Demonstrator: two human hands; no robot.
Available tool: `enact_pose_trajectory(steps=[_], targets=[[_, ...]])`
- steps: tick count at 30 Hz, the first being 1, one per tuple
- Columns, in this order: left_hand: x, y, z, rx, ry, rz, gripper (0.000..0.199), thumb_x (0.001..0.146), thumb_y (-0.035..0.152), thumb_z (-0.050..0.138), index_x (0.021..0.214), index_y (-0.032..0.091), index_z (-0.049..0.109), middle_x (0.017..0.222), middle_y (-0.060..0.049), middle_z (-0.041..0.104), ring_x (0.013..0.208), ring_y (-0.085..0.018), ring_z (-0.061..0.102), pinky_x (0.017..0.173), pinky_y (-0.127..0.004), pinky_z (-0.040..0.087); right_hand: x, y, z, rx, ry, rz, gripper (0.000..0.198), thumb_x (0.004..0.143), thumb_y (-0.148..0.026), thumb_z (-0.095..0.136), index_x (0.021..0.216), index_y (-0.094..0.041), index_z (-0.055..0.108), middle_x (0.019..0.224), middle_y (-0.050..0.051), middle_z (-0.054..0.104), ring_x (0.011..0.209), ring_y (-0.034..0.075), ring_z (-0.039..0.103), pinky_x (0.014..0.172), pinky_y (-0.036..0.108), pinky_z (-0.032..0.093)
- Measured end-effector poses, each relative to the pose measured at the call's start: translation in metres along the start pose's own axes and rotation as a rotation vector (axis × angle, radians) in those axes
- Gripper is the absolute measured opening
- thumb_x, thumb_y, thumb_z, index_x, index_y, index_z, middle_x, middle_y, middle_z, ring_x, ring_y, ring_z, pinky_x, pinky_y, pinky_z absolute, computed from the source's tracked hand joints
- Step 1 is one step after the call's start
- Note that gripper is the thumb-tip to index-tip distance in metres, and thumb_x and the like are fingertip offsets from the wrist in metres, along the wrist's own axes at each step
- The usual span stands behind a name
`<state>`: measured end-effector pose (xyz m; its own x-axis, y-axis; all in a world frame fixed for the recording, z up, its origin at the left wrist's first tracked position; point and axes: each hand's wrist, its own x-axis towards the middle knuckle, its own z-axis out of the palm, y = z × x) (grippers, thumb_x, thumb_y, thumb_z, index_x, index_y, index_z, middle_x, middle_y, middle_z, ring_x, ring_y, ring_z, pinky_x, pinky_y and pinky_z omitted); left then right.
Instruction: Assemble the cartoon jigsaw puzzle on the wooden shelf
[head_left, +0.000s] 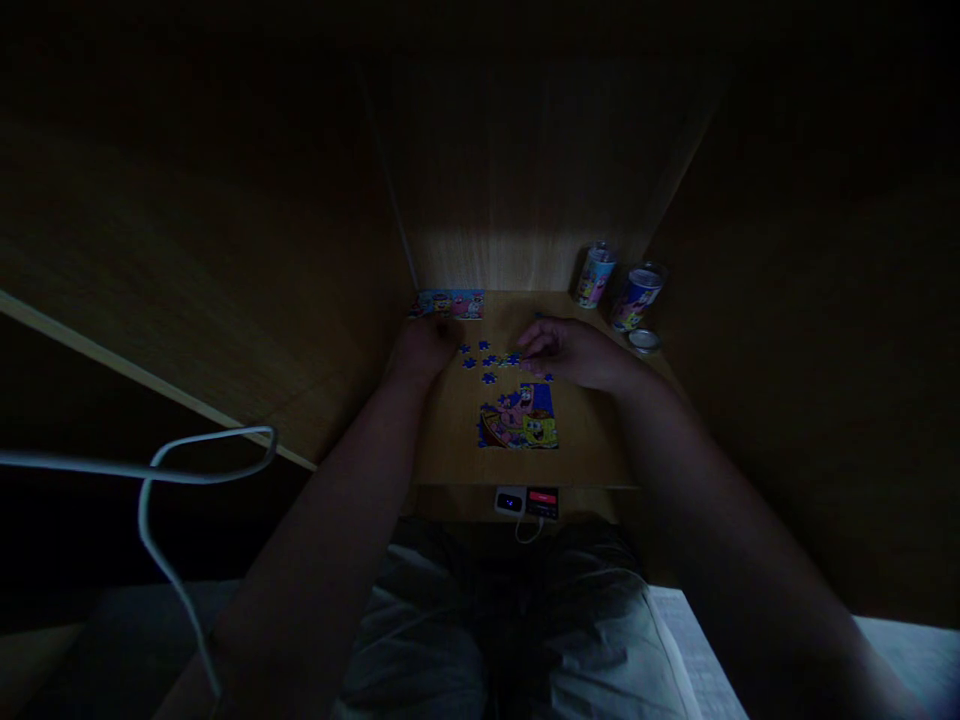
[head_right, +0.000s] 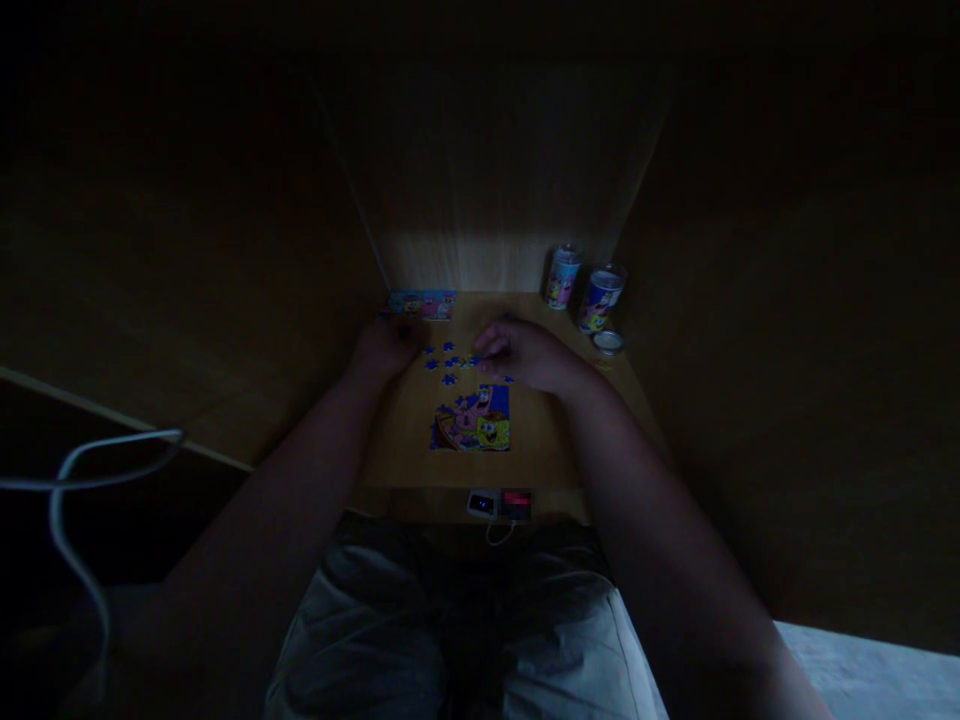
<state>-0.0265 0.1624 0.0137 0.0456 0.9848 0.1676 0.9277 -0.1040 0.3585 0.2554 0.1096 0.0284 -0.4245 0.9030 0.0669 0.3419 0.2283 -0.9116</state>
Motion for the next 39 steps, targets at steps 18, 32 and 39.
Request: enact_pose_trajectory(steps=[18,32,39], targets=[[0.002,-0.004,0.002,-0.023,0.038,-0.004,0.031,0.108,0.031,0.058,0.117,0.016,0.084,0.119,-0.015,0.084,0.107,-0.028,0.079,0.094,-0.033,0.058,-0.004,-0.001,0.033,-0.059,-0.087,0.046,0.009,0.091,-0.028,0.086,0.1,-0.026,0.087,0.097,0.002,0.087,0.088,0.019,0.08,0.08,0.029,0.063],[-0.002,-0.001,0.0,0.012,0.028,0.016,0.032,0.108,0.032,0.056,0.114,0.018,0.084,0.117,-0.015,0.085,0.104,-0.028,0.079,0.088,-0.033,0.058,-0.006,-0.005,0.033,-0.166,-0.064,-0.005,0.008,0.096,-0.026,0.08,0.1,-0.025,0.087,0.095,0.0,0.087,0.085,0.018,0.08,0.082,0.03,0.062],[-0.002,-0.001,0.001,0.047,0.018,0.008,0.036,0.11,0.035,0.052,0.117,0.019,0.083,0.116,-0.015,0.085,0.104,-0.028,0.079,0.09,-0.034,0.059,-0.005,-0.004,0.033,-0.198,-0.052,-0.015,0.006,0.095,-0.026,0.083,0.1,-0.026,0.087,0.096,0.0,0.087,0.085,0.018,0.08,0.087,0.031,0.062]])
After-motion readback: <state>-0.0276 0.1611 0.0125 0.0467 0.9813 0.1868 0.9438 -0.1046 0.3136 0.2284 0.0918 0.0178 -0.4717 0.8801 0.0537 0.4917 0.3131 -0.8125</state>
